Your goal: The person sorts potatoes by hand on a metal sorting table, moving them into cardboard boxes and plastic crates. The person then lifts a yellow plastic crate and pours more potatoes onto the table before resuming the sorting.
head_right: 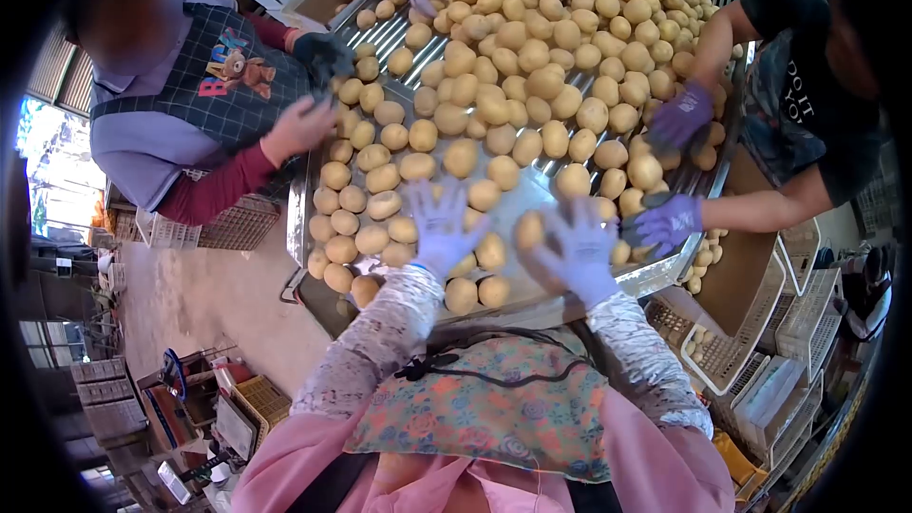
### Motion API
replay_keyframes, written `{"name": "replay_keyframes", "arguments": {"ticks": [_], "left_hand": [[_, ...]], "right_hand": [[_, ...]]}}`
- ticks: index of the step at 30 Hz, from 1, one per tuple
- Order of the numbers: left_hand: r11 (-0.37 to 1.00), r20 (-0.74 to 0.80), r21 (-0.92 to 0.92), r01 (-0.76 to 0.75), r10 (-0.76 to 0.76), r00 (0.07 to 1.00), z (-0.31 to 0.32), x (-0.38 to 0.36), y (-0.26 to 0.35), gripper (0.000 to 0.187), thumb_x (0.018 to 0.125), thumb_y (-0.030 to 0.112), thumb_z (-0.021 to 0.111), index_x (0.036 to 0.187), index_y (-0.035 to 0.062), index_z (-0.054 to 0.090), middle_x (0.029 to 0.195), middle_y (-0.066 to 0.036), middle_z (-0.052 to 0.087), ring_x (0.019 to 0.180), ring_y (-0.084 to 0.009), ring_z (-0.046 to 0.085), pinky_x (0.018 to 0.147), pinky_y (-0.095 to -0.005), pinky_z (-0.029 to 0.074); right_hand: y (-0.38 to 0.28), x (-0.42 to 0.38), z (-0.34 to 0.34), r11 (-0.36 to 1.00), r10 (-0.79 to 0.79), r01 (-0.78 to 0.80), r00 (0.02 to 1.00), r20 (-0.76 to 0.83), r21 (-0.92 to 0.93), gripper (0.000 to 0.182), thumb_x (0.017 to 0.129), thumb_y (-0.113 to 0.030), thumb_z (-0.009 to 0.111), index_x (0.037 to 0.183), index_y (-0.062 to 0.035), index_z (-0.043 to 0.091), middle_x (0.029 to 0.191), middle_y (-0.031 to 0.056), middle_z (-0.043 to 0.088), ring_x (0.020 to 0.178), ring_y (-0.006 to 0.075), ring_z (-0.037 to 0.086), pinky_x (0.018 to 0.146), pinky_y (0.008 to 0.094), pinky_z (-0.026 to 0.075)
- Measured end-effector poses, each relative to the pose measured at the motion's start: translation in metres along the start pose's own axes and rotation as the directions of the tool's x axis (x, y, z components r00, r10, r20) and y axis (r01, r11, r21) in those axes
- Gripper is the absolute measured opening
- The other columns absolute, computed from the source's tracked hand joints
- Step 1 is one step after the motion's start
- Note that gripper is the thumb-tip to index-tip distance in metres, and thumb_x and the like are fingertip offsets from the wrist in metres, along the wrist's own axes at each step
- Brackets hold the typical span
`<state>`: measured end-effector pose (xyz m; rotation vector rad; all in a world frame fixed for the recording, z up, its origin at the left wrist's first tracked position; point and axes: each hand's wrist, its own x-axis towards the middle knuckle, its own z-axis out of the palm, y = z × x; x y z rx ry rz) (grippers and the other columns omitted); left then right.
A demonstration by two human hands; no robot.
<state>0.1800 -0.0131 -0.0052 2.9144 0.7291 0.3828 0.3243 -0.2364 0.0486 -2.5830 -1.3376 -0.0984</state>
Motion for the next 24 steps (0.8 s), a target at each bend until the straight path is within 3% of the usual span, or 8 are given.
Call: {"name": "replay_keyframes", "arguments": {"ticks": [3,6,9,12,15,17,22,24], "left_hand": [[0.964,0.003,-0.217,-0.152,0.157,0.988,-0.026,-0.023,0.010,0.063,0.088,0.050,0.068,0.135,0.0074,0.064,0.149,-0.016,0.052,0.139,-0.0522,0.035,0.117,-0.0659,0.025],[0.935,0.110,-0.339,-0.101,0.146,0.983,-0.050,-0.078,-0.027,0.062,0.087,0.048,0.070,0.137,0.0105,0.063,0.149,-0.015,0.052,0.139,-0.0513,0.035,0.116,-0.0661,0.025],[0.970,0.136,-0.230,-0.077,0.111,0.985,-0.083,-0.128,-0.059,0.063,0.086,0.046,0.072,0.139,0.0132,0.062,0.148,-0.015,0.052,0.136,-0.0508,0.040,0.115,-0.0655,0.028],[0.996,0.160,-0.063,-0.063,0.072,0.985,-0.113,-0.159,-0.086,0.053,0.086,0.044,0.073,0.128,0.0114,0.068,0.143,-0.016,0.055,0.132,-0.0472,0.044,0.111,-0.0637,0.031],[0.999,0.177,-0.039,0.001,0.006,0.984,-0.120,-0.167,-0.114,0.040,0.087,0.039,0.071,0.113,0.0094,0.072,0.141,-0.017,0.057,0.129,-0.0435,0.047,0.109,-0.0610,0.034],[0.996,-0.040,-0.036,0.076,-0.077,0.996,-0.100,-0.171,-0.136,0.032,0.088,0.036,0.069,0.101,0.0064,0.072,0.138,-0.017,0.059,0.123,-0.0425,0.051,0.107,-0.0591,0.035],[0.991,-0.131,-0.054,0.126,-0.132,0.983,-0.080,-0.094,-0.123,0.044,0.090,0.036,0.067,0.121,0.0046,0.068,0.137,-0.021,0.058,0.125,-0.0446,0.052,0.110,-0.0588,0.034],[0.969,-0.071,0.043,0.241,-0.238,0.969,-0.060,-0.081,-0.100,0.058,0.090,0.040,0.066,0.137,0.0048,0.059,0.142,-0.024,0.055,0.134,-0.0446,0.047,0.115,-0.0615,0.029]], "right_hand": [[-0.015,0.001,0.010,0.972,-0.197,0.188,0.979,0.052,0.138,0.072,0.078,-0.056,0.071,0.143,-0.0275,0.058,0.144,0.0159,0.053,0.126,0.0419,0.051,0.106,0.0668,0.032],[-0.007,-0.010,0.005,0.905,-0.310,0.268,0.947,0.080,0.329,0.081,0.076,-0.060,0.074,0.146,-0.0256,0.056,0.145,0.0171,0.053,0.129,0.0431,0.051,0.107,0.0618,0.035],[-0.005,-0.021,-0.017,0.981,-0.194,0.188,0.974,0.120,0.054,0.091,0.067,-0.059,0.079,0.149,-0.0268,0.054,0.145,0.0169,0.052,0.126,0.0417,0.051,0.106,0.0556,0.037],[-0.011,-0.019,-0.007,0.946,-0.278,0.190,0.892,0.356,0.261,0.096,0.067,-0.060,0.080,0.152,-0.0267,0.049,0.147,0.0217,0.049,0.125,0.0432,0.052,0.102,0.0538,0.041],[-0.039,-0.006,0.022,0.910,-0.374,0.299,0.892,0.256,0.285,0.098,0.069,-0.063,0.079,0.154,-0.0267,0.046,0.149,0.0305,0.043,0.116,0.0427,0.057,0.093,0.0532,0.045],[-0.069,0.007,0.031,0.862,-0.458,0.362,0.856,0.240,0.355,0.098,0.071,-0.065,0.078,0.155,-0.0260,0.045,0.151,0.0349,0.038,0.114,0.0434,0.059,0.093,0.0527,0.046],[-0.145,0.026,0.047,0.835,-0.542,0.410,0.728,0.420,0.366,0.090,0.078,-0.064,0.074,0.153,-0.0244,0.046,0.157,0.0356,0.031,0.119,0.0467,0.059,0.099,0.0522,0.047],[-0.145,0.033,0.057,0.655,-0.720,0.391,0.583,0.377,0.647,0.080,0.083,-0.063,0.070,0.150,-0.0231,0.051,0.158,0.0293,0.034,0.119,0.0432,0.061,0.103,0.0491,0.047]]}}
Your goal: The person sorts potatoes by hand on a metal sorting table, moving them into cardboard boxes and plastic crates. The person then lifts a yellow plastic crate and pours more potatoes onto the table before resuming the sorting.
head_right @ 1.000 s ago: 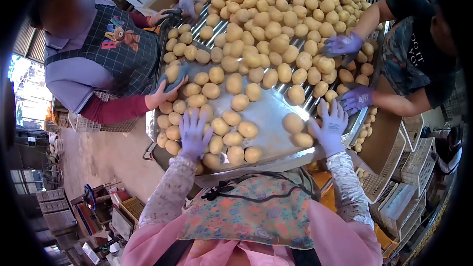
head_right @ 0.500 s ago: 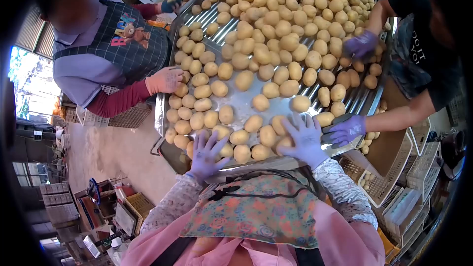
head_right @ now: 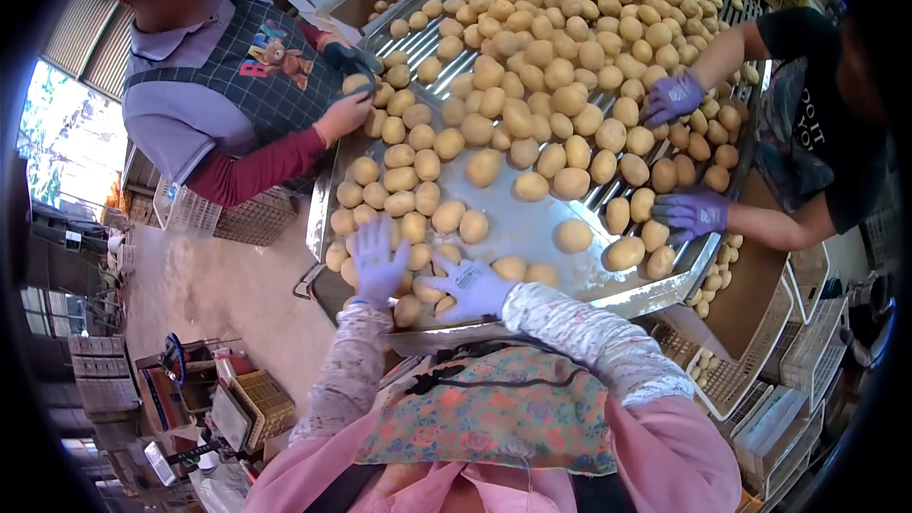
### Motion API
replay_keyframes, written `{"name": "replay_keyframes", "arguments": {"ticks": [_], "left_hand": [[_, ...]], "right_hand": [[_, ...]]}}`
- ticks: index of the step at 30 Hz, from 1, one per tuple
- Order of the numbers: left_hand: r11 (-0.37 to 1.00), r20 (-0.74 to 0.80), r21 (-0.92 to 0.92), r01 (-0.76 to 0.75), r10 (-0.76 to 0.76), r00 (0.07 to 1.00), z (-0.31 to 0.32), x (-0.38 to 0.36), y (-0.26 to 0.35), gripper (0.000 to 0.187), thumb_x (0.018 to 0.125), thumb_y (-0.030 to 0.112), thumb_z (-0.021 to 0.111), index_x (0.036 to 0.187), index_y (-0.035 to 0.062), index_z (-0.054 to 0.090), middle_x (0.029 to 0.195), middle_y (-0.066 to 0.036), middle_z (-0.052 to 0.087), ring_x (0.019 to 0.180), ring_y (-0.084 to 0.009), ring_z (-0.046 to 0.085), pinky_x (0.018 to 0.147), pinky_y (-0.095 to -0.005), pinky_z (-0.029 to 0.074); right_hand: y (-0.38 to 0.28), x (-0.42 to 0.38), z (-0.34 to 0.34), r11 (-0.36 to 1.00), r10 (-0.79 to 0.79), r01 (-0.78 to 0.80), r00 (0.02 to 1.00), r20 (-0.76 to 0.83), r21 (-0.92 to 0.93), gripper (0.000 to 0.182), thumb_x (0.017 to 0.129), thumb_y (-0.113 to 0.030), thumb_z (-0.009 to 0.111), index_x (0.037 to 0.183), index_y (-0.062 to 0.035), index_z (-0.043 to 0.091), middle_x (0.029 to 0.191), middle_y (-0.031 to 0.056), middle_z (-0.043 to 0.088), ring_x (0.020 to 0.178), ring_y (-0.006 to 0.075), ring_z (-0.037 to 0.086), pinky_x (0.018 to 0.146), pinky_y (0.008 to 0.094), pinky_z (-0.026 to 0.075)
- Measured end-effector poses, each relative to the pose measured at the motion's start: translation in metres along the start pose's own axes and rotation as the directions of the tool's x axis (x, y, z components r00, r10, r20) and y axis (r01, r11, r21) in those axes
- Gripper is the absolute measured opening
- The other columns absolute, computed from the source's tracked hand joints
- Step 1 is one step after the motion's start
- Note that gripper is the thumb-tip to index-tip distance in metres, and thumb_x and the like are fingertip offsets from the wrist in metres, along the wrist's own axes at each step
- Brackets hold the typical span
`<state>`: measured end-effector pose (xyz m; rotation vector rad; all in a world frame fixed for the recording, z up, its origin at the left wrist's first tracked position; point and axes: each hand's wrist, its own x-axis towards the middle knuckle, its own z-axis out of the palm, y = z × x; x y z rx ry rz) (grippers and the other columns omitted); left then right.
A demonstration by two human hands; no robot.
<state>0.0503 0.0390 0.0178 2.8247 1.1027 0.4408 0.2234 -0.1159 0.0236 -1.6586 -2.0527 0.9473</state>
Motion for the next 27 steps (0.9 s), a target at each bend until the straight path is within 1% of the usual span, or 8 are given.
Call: {"name": "replay_keyframes", "arguments": {"ticks": [3,5,7,9,14,19,24,27], "left_hand": [[0.990,0.024,0.110,-0.090,0.088,0.996,0.032,-0.026,0.050,0.072,0.091,0.046,0.064,0.148,0.0051,0.050,0.151,-0.024,0.047,0.143,-0.0442,0.039,0.120,-0.0657,0.019],[0.984,0.114,-0.106,-0.145,0.157,0.981,0.007,-0.051,0.082,0.073,0.091,0.046,0.064,0.148,0.0052,0.049,0.152,-0.024,0.046,0.144,-0.0447,0.038,0.121,-0.0644,0.018],[0.931,0.186,-0.316,-0.185,0.252,0.950,-0.012,-0.055,0.083,0.073,0.090,0.047,0.064,0.149,0.0054,0.048,0.152,-0.023,0.046,0.144,-0.0451,0.037,0.122,-0.0631,0.017],[0.902,0.264,-0.380,-0.204,0.317,0.911,-0.029,-0.053,0.053,0.075,0.090,0.048,0.064,0.150,0.0064,0.048,0.154,-0.022,0.044,0.146,-0.0447,0.035,0.123,-0.0604,0.017],[0.973,0.172,-0.117,-0.197,0.215,0.961,-0.001,-0.034,0.013,0.071,0.090,0.045,0.067,0.149,0.0089,0.050,0.153,-0.025,0.044,0.144,-0.0453,0.037,0.121,-0.0611,0.018],[0.987,0.125,-0.095,-0.127,0.139,0.982,0.026,-0.034,0.083,0.081,0.094,0.051,0.063,0.151,-0.0024,0.043,0.159,-0.030,0.033,0.149,-0.0506,0.025,0.122,-0.0618,0.015],[0.886,0.168,-0.245,-0.394,0.439,0.883,0.003,-0.017,0.071,0.073,0.094,0.047,0.062,0.152,0.0056,0.045,0.156,-0.021,0.043,0.147,-0.0431,0.033,0.123,-0.0591,0.017],[0.952,0.174,-0.270,-0.145,0.196,0.965,0.008,0.004,0.002,0.069,0.094,0.039,0.063,0.153,0.0079,0.044,0.154,-0.025,0.043,0.147,-0.0440,0.033,0.122,-0.0579,0.019]], "right_hand": [[0.027,-0.001,-0.067,0.926,0.034,-0.098,0.983,0.181,0.363,0.061,0.092,-0.052,0.064,0.142,-0.0167,0.058,0.145,0.0193,0.055,0.119,0.0361,0.062,0.103,0.0436,0.049],[0.022,-0.012,-0.121,0.866,0.283,-0.131,0.924,-0.257,0.482,0.053,0.096,-0.044,0.061,0.138,-0.0120,0.060,0.141,0.0180,0.058,0.120,0.0364,0.062,0.102,0.0440,0.049],[0.089,0.019,-0.153,0.936,0.242,-0.349,0.744,-0.623,-0.053,0.066,0.088,-0.036,0.070,0.148,-0.0141,0.050,0.140,0.0204,0.055,0.120,0.0404,0.059,0.103,0.0461,0.047],[0.132,0.035,-0.163,0.867,0.140,-0.478,0.505,-0.852,-0.140,0.074,0.081,-0.032,0.070,0.148,-0.0156,0.045,0.140,0.0196,0.054,0.118,0.0413,0.058,0.095,0.0512,0.049],[0.125,0.031,-0.156,0.801,0.376,-0.597,0.554,-0.743,-0.040,0.068,0.077,-0.028,0.075,0.140,-0.0248,0.049,0.127,0.0158,0.057,0.113,0.0392,0.059,0.095,0.0518,0.048],[0.106,-0.030,-0.086,0.965,0.261,-0.235,0.830,-0.493,0.115,0.056,0.083,-0.032,0.079,0.133,-0.0235,0.057,0.125,0.0179,0.058,0.114,0.0404,0.060,0.096,0.0463,0.051],[0.046,-0.148,-0.055,0.784,0.584,-0.269,0.624,-0.519,0.559,0.061,0.085,-0.025,0.081,0.138,-0.0082,0.056,0.131,0.0129,0.063,0.122,0.0265,0.061,0.103,0.0388,0.049],[0.010,-0.259,-0.047,0.504,0.774,-0.209,0.540,-0.331,0.838,0.060,0.082,-0.019,0.083,0.135,-0.0063,0.059,0.127,0.0073,0.065,0.117,0.0180,0.061,0.101,0.0341,0.050]]}}
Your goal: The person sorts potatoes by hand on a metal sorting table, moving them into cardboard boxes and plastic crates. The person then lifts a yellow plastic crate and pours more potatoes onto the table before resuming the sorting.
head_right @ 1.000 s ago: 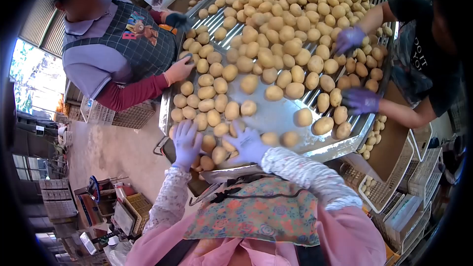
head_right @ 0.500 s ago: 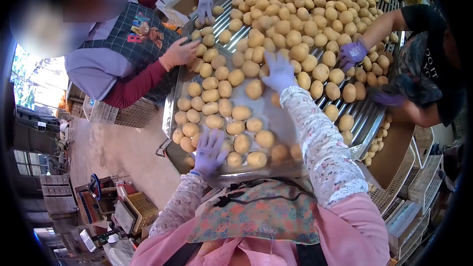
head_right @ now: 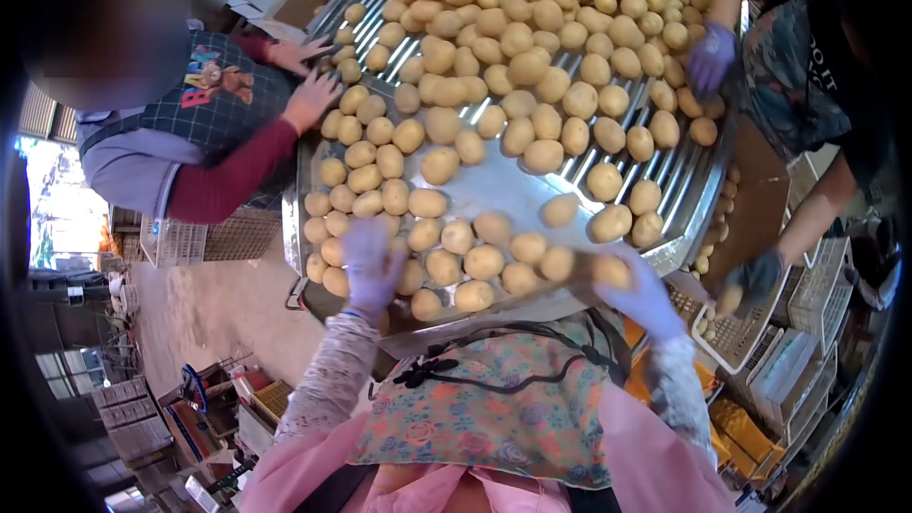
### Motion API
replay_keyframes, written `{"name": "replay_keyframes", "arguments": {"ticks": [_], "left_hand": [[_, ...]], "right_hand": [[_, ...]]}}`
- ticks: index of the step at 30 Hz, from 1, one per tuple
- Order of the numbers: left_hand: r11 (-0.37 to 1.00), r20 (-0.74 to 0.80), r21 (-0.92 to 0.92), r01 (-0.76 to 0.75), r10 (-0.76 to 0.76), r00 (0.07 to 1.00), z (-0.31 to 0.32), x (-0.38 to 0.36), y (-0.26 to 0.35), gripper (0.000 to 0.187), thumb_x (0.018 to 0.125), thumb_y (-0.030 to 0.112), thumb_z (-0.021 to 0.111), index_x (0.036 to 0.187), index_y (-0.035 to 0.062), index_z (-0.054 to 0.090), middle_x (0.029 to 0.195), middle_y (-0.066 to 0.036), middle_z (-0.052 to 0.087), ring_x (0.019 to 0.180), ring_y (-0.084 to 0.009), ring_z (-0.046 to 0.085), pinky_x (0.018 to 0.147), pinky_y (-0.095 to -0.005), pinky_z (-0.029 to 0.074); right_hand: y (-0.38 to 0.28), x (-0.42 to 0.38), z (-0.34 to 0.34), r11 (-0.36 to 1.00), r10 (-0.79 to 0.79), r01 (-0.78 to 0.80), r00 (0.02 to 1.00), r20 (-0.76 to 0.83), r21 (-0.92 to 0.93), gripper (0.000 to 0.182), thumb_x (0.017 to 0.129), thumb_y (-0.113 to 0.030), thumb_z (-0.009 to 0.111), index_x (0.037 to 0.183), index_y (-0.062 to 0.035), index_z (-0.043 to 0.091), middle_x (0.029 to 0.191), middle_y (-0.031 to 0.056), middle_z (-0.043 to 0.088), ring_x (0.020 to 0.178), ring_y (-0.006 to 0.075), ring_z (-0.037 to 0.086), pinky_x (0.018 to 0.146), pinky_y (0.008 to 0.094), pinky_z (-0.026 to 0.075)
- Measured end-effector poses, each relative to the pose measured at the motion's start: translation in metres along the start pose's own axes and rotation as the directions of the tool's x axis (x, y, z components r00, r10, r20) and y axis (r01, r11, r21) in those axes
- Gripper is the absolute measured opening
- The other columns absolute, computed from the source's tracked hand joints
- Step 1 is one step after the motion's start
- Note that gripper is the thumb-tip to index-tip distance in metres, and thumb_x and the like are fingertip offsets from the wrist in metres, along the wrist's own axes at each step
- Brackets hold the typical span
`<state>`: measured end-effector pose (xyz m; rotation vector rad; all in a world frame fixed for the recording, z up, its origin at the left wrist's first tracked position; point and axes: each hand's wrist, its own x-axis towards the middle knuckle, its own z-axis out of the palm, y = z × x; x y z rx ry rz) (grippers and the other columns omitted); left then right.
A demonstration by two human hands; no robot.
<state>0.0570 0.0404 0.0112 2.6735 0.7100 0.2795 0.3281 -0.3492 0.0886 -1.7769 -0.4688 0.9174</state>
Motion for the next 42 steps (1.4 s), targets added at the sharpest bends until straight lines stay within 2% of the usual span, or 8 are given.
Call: {"name": "replay_keyframes", "arguments": {"ticks": [2,7,10,15,33,36,38,42], "left_hand": [[0.961,-0.127,0.223,0.163,-0.138,0.982,-0.005,0.002,-0.021,0.069,0.096,0.045,0.060,0.153,0.0091,0.045,0.156,-0.027,0.039,0.147,-0.0462,0.032,0.117,-0.0688,0.021],[0.851,-0.081,0.448,0.273,-0.265,0.961,0.055,0.037,0.018,0.072,0.096,0.051,0.057,0.154,0.0117,0.043,0.157,-0.032,0.034,0.145,-0.0562,0.028,0.113,-0.0754,0.018],[0.877,-0.104,0.325,0.355,-0.340,0.935,0.046,0.039,0.074,0.072,0.094,0.052,0.060,0.155,0.0178,0.044,0.158,-0.030,0.034,0.143,-0.0600,0.028,0.114,-0.0748,0.018],[0.960,0.131,0.086,-0.266,0.253,0.958,0.014,-0.017,0.062,0.070,0.088,0.046,0.068,0.151,0.0192,0.052,0.158,-0.025,0.038,0.145,-0.0492,0.033,0.119,-0.0637,0.022],[0.969,-0.153,0.223,0.105,-0.071,0.986,-0.014,-0.007,-0.014,0.063,0.091,0.036,0.067,0.144,0.0056,0.054,0.147,-0.024,0.050,0.137,-0.0431,0.044,0.116,-0.0580,0.030],[0.878,-0.201,0.431,0.208,-0.131,0.971,0.036,0.015,0.027,0.068,0.092,0.042,0.064,0.148,0.0075,0.050,0.154,-0.024,0.044,0.142,-0.0450,0.039,0.120,-0.0594,0.024],[0.985,-0.150,0.129,-0.111,0.130,0.980,0.037,0.008,0.046,0.064,0.092,0.037,0.064,0.147,0.0077,0.051,0.150,-0.024,0.048,0.142,-0.0438,0.041,0.120,-0.0605,0.024],[0.951,0.314,-0.121,-0.284,0.308,0.898,-0.025,-0.021,0.046,0.070,0.090,0.045,0.066,0.148,0.0087,0.050,0.152,-0.027,0.043,0.143,-0.0475,0.037,0.119,-0.0575,0.028]], "right_hand": [[-0.035,-0.058,-0.042,0.885,0.455,-0.435,0.884,0.109,-0.166,0.054,0.080,-0.016,0.082,0.130,-0.0092,0.063,0.111,0.0022,0.068,0.100,0.0135,0.064,0.090,0.0313,0.054],[0.029,-0.126,-0.063,0.519,0.236,-0.041,0.967,0.097,-0.854,0.052,0.084,-0.025,0.078,0.132,-0.0116,0.063,0.117,0.0160,0.067,0.106,0.0315,0.067,0.092,0.0385,0.054],[-0.008,-0.057,-0.021,0.942,0.025,-0.002,0.998,0.066,-0.335,0.051,0.089,-0.021,0.072,0.136,-0.0071,0.059,0.125,0.0165,0.066,0.110,0.0318,0.066,0.094,0.0400,0.052],[-0.012,0.038,0.027,0.377,-0.457,0.410,0.862,0.218,-0.830,0.061,0.084,-0.038,0.073,0.140,-0.0180,0.059,0.144,0.0170,0.053,0.128,0.0384,0.053,0.103,0.0492,0.044],[-0.025,0.103,0.261,0.328,-0.163,0.809,0.556,0.815,-0.487,0.084,0.083,-0.058,0.067,0.158,-0.0402,0.035,0.158,0.0287,0.033,0.139,0.0452,0.043,0.113,0.0620,0.031],[-0.020,0.109,0.247,0.400,-0.242,0.854,0.448,0.861,-0.332,0.067,0.084,-0.057,0.067,0.145,-0.0328,0.055,0.155,0.0231,0.039,0.134,0.0439,0.047,0.112,0.0591,0.033],[-0.017,0.115,0.204,0.496,-0.432,0.865,0.319,0.843,-0.073,0.044,0.089,-0.043,0.068,0.125,-0.0186,0.072,0.138,0.0126,0.061,0.126,0.0338,0.055,0.108,0.0473,0.042],[-0.030,0.139,0.090,0.693,-0.445,0.638,0.745,0.497,-0.335,0.030,0.092,-0.025,0.066,0.119,-0.0131,0.072,0.114,0.0108,0.069,0.107,0.0298,0.064,0.095,0.0415,0.050]]}}
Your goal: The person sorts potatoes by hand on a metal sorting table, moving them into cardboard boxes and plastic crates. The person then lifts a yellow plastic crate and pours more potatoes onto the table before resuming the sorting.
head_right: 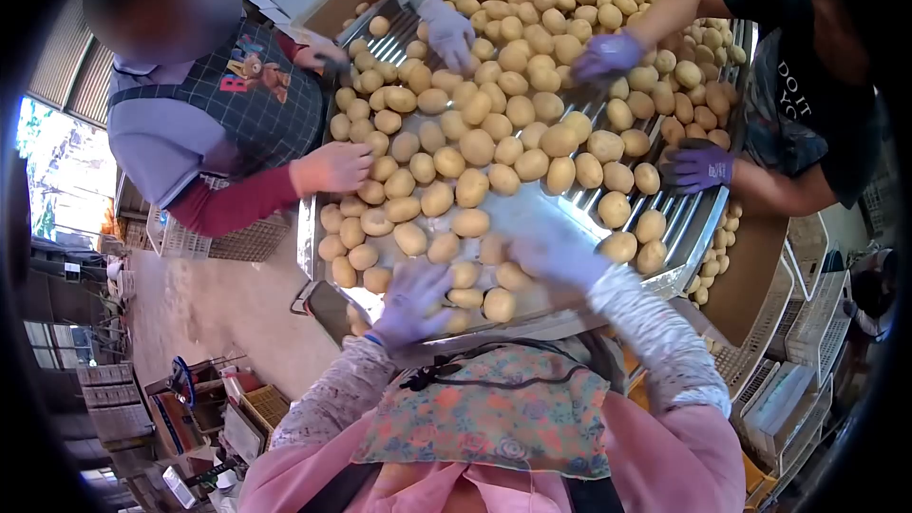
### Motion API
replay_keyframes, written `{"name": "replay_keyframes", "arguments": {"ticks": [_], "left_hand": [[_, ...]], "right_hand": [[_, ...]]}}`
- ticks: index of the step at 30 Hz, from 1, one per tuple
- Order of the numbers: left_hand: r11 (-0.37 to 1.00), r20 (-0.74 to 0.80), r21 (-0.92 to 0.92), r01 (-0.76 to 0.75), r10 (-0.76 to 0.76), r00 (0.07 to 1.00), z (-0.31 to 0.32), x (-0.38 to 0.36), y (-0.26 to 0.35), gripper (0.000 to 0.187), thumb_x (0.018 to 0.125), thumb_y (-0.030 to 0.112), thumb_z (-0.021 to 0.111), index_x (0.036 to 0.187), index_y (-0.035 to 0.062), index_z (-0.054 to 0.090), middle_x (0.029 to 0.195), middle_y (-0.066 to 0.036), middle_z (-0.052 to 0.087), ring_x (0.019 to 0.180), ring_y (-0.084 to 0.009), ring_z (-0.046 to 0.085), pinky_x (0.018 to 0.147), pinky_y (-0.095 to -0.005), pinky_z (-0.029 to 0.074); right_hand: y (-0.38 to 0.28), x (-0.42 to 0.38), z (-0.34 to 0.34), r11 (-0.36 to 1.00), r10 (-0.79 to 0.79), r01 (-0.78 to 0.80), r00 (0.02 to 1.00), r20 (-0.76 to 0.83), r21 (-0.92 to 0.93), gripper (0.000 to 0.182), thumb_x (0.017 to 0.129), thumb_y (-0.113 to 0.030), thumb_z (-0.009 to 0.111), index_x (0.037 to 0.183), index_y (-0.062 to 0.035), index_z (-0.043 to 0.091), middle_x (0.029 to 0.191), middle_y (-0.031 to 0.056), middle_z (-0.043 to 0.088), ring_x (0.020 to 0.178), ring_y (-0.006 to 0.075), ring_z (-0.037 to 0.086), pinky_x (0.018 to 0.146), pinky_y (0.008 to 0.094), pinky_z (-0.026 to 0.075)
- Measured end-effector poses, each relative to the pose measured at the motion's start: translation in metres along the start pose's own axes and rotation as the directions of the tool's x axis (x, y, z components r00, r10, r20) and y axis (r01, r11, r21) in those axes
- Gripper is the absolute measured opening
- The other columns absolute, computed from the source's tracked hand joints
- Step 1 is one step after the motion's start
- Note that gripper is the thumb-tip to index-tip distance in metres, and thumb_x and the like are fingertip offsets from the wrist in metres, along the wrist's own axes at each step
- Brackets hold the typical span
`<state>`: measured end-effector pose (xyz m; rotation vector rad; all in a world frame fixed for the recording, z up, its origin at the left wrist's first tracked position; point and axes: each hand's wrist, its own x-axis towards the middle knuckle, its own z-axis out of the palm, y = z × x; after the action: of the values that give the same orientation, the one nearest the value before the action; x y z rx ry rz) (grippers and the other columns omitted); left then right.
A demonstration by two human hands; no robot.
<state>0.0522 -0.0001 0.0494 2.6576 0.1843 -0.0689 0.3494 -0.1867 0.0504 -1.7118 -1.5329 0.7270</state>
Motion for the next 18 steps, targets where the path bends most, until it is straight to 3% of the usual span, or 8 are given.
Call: {"name": "replay_keyframes", "arguments": {"ticks": [1,2,3,4,6,7,12,18], "left_hand": [[1.000,0.004,-0.003,-0.001,0.001,1.000,-0.005,0.000,-0.020,0.070,0.090,0.045,0.066,0.148,0.0087,0.050,0.152,-0.027,0.043,0.143,-0.0475,0.037,0.119,-0.0575,0.028],[0.988,-0.183,0.096,0.124,-0.105,0.978,0.000,0.001,-0.043,0.071,0.090,0.046,0.067,0.148,0.0080,0.050,0.152,-0.030,0.042,0.142,-0.0509,0.036,0.118,-0.0599,0.028],[0.948,-0.377,0.174,0.268,-0.188,0.907,0.008,0.004,-0.060,0.073,0.089,0.048,0.067,0.148,0.0074,0.050,0.152,-0.032,0.040,0.141,-0.0543,0.035,0.117,-0.0624,0.028],[0.946,-0.376,0.174,0.273,-0.192,0.906,0.022,0.017,-0.066,0.073,0.089,0.048,0.067,0.148,0.0074,0.050,0.152,-0.032,0.040,0.141,-0.0543,0.035,0.117,-0.0624,0.028],[0.842,-0.547,0.328,0.428,-0.200,0.813,0.051,0.062,-0.060,0.078,0.091,0.048,0.065,0.154,0.0093,0.043,0.156,-0.036,0.032,0.143,-0.0620,0.024,0.119,-0.0682,0.017],[0.867,-0.523,0.220,0.447,-0.282,0.804,0.047,0.086,-0.046,0.076,0.091,0.050,0.064,0.153,0.0098,0.045,0.157,-0.033,0.032,0.143,-0.0627,0.023,0.116,-0.0716,0.019],[0.920,-0.298,0.148,0.362,-0.308,0.904,0.044,0.122,0.029,0.083,0.090,0.055,0.065,0.156,0.0120,0.041,0.160,-0.024,0.032,0.147,-0.0628,0.010,0.116,-0.0745,0.016],[0.972,-0.211,0.219,-0.087,0.134,0.968,0.037,0.024,0.027,0.066,0.090,0.042,0.065,0.146,0.0097,0.052,0.148,-0.020,0.049,0.135,-0.0494,0.043,0.117,-0.0614,0.028]], "right_hand": [[0.037,-0.001,-0.019,0.945,-0.077,-0.005,0.968,-0.237,-0.327,0.039,0.090,-0.027,0.067,0.128,-0.0157,0.068,0.119,0.0131,0.066,0.111,0.0351,0.060,0.099,0.0500,0.046],[0.054,0.002,-0.060,0.646,-0.089,-0.372,0.831,-0.550,-0.667,0.051,0.088,-0.034,0.068,0.136,-0.0186,0.062,0.133,0.0163,0.060,0.121,0.0452,0.054,0.106,0.0585,0.039],[0.056,0.006,-0.070,0.558,0.119,-0.570,0.774,-0.623,-0.603,0.056,0.088,-0.044,0.066,0.139,-0.0227,0.060,0.147,0.0194,0.050,0.127,0.0527,0.047,0.110,0.0620,0.033],[0.073,0.013,-0.070,0.459,0.237,-0.645,0.752,-0.616,-0.611,0.053,0.088,-0.051,0.061,0.136,-0.0279,0.062,0.155,0.0156,0.045,0.132,0.0555,0.042,0.112,0.0647,0.029],[0.066,0.035,-0.064,0.425,0.342,-0.663,0.748,-0.569,-0.617,0.051,0.089,-0.053,0.059,0.134,-0.0298,0.064,0.157,0.0127,0.044,0.133,0.0568,0.039,0.113,0.0666,0.028],[0.063,0.042,-0.061,0.386,0.449,-0.680,0.729,-0.517,-0.623,0.049,0.090,-0.055,0.056,0.133,-0.0317,0.065,0.158,0.0098,0.043,0.135,0.0581,0.037,0.113,0.0685,0.026],[0.057,0.002,-0.051,0.639,0.195,-0.442,0.885,-0.424,-0.630,0.049,0.087,-0.054,0.066,0.132,-0.0353,0.066,0.157,0.0094,0.044,0.136,0.0587,0.035,0.114,0.0692,0.023],[0.012,-0.040,-0.025,0.704,-0.060,-0.071,0.985,-0.159,-0.706,0.059,0.078,-0.055,0.073,0.133,-0.0352,0.065,0.146,0.0086,0.051,0.129,0.0509,0.044,0.108,0.0646,0.034]]}}
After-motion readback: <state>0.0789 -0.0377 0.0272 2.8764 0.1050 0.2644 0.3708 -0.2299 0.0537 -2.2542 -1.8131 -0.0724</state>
